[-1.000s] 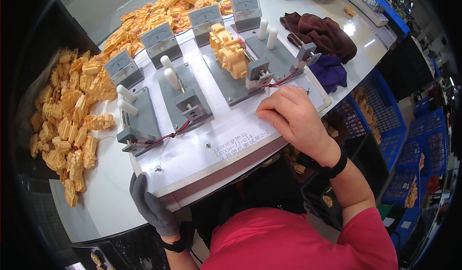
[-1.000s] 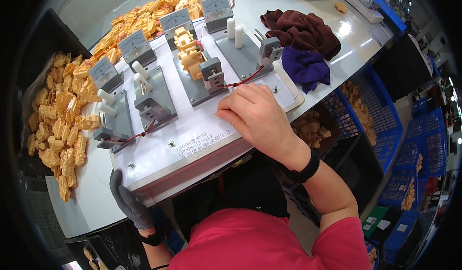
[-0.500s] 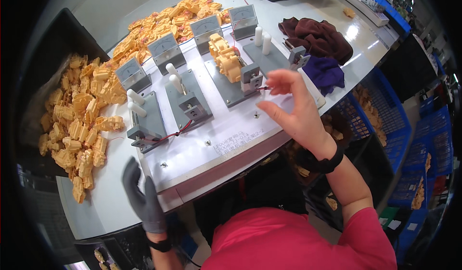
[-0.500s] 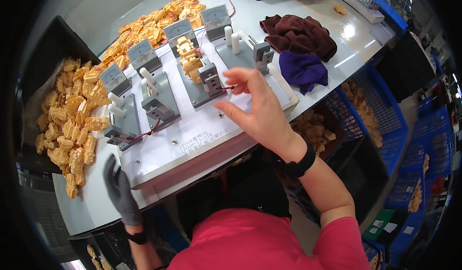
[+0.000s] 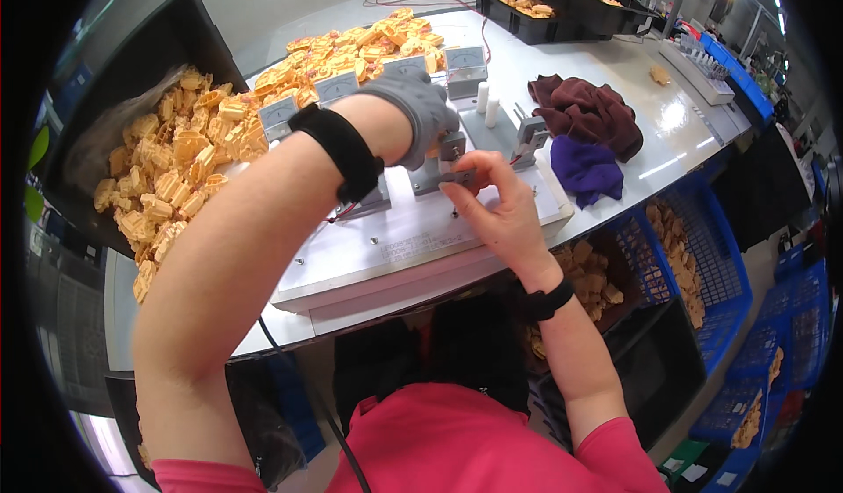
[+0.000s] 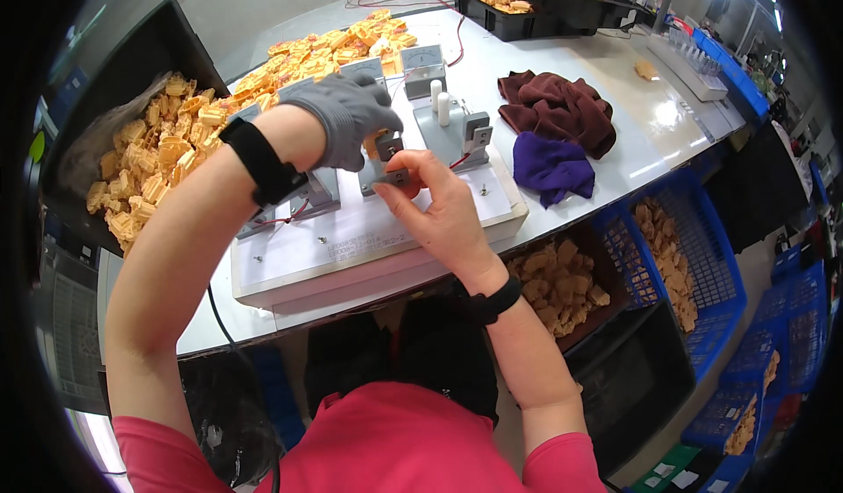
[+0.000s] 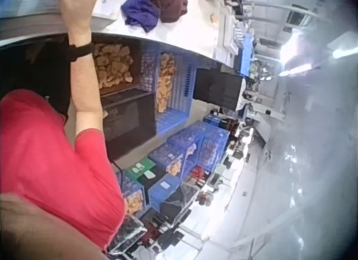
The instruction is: The person places yellow plastic components into a gray metal jig on a white workbench. They manipulate the parts within the jig, occasionally removing and repositioning them. The person also handles a pile of similar plastic parts on the table and places some into a blue crate.
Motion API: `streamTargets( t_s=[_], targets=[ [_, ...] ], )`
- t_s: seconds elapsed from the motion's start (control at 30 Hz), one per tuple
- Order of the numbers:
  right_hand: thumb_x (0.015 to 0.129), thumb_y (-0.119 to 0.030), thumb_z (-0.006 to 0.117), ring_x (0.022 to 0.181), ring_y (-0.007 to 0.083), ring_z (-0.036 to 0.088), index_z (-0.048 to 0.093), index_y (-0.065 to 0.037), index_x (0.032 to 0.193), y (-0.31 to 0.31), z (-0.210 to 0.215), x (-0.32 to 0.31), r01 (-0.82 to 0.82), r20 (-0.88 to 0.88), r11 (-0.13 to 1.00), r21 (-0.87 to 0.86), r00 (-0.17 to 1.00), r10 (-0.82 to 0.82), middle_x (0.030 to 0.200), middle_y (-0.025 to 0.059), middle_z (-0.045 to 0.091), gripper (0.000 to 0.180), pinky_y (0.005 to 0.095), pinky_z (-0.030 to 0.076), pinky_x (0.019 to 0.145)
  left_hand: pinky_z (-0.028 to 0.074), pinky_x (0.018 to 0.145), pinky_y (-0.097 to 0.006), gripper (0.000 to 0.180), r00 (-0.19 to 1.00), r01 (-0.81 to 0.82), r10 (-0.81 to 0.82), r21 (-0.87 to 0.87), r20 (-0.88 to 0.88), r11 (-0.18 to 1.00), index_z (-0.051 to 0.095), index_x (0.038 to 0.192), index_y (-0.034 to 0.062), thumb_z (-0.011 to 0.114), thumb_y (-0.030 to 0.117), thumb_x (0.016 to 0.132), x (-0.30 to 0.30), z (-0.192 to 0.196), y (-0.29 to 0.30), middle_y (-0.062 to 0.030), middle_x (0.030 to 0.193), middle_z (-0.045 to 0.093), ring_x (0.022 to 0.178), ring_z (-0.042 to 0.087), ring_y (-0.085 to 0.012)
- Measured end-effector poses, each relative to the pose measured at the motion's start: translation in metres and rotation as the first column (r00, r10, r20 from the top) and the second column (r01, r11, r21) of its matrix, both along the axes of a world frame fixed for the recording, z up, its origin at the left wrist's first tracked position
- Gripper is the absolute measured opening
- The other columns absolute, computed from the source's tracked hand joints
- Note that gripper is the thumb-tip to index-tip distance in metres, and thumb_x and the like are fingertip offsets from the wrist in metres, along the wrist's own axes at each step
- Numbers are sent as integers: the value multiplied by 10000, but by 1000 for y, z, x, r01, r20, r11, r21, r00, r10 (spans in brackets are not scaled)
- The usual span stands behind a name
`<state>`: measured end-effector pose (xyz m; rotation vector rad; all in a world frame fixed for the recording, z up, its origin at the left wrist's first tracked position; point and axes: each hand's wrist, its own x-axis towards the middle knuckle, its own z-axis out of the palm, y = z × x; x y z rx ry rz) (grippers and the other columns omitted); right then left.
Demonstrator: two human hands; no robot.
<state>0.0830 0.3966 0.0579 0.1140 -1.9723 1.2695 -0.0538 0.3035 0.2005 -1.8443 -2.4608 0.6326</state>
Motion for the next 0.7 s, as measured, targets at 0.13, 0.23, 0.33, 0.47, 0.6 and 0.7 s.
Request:
streamTargets(
  t_s=[0.13, 0.23, 0.33, 0.47, 0.6, 0.7],
  targets=[
    [892, -123, 774, 771, 128, 619, 631, -49, 1117, 1, -3, 0, -10, -1, 1000, -24, 1000, 10, 936, 46, 654, 276, 281, 514, 736, 490, 920, -378, 246, 985, 157, -143, 151, -96, 976, 723, 983, 163, 765, 164, 741, -15, -30, 8, -53, 1028, 659, 1091, 574, -273],
    [887, -130, 760, 780, 186, 644, 632, -25, 1106, -3, 0, -1, -41, -9, 999, -29, 999, 40, 954, 90, 655, 275, 308, 531, 747, 494, 865, -403, 191, 963, 221, -192, 150, -187, 964, 701, 914, 150, 747, 134, 729, -23, -22, 6, -74, 964, 645, 1028, 593, -299],
    [883, -151, 772, 812, 179, 656, 640, -37, 1157, 1, -5, -4, -75, -57, 996, -43, 996, 72, 995, 82, 664, 325, 325, 539, 775, 498, 833, -442, 323, 951, 281, -226, 292, -210, 914, 669, 985, 136, 766, 89, 681, -19, 22, -14, -112, 1001, 617, 1016, 588, -344],
    [848, -233, 805, 1210, 330, 555, 514, -51, 1367, 3, -5, 8, 136, -237, 984, 111, 966, -107, 1312, 161, 549, 621, 419, 447, 1043, 485, 901, -384, 462, 953, 67, -190, 444, 238, 893, 612, 1090, 53, 768, -29, 663, 57, 69, -60, -150, 1064, 593, 1034, 603, -347],
    [753, -199, 864, 1202, 373, 577, 469, -94, 1397, -9, 0, 75, -66, -346, 997, 28, 936, 72, 1291, 168, 555, 763, 432, 495, 983, 488, 938, -381, 509, 740, 3, -317, 469, 593, 883, 577, 1145, 34, 811, -6, 695, 107, 13, -87, -144, 1158, 615, 1078, 609, -286],
    [842, -201, 814, 1069, 324, 675, 538, -102, 1354, -12, -33, 135, -209, 13, 969, -133, 977, 213, 1143, 119, 675, 590, 380, 538, 927, 510, 926, -398, 706, 618, -32, -355, 473, 701, 880, 549, 1309, 29, 863, 37, 678, 124, -46, -82, -172, 1224, 601, 1121, 612, -298]
  ],
)
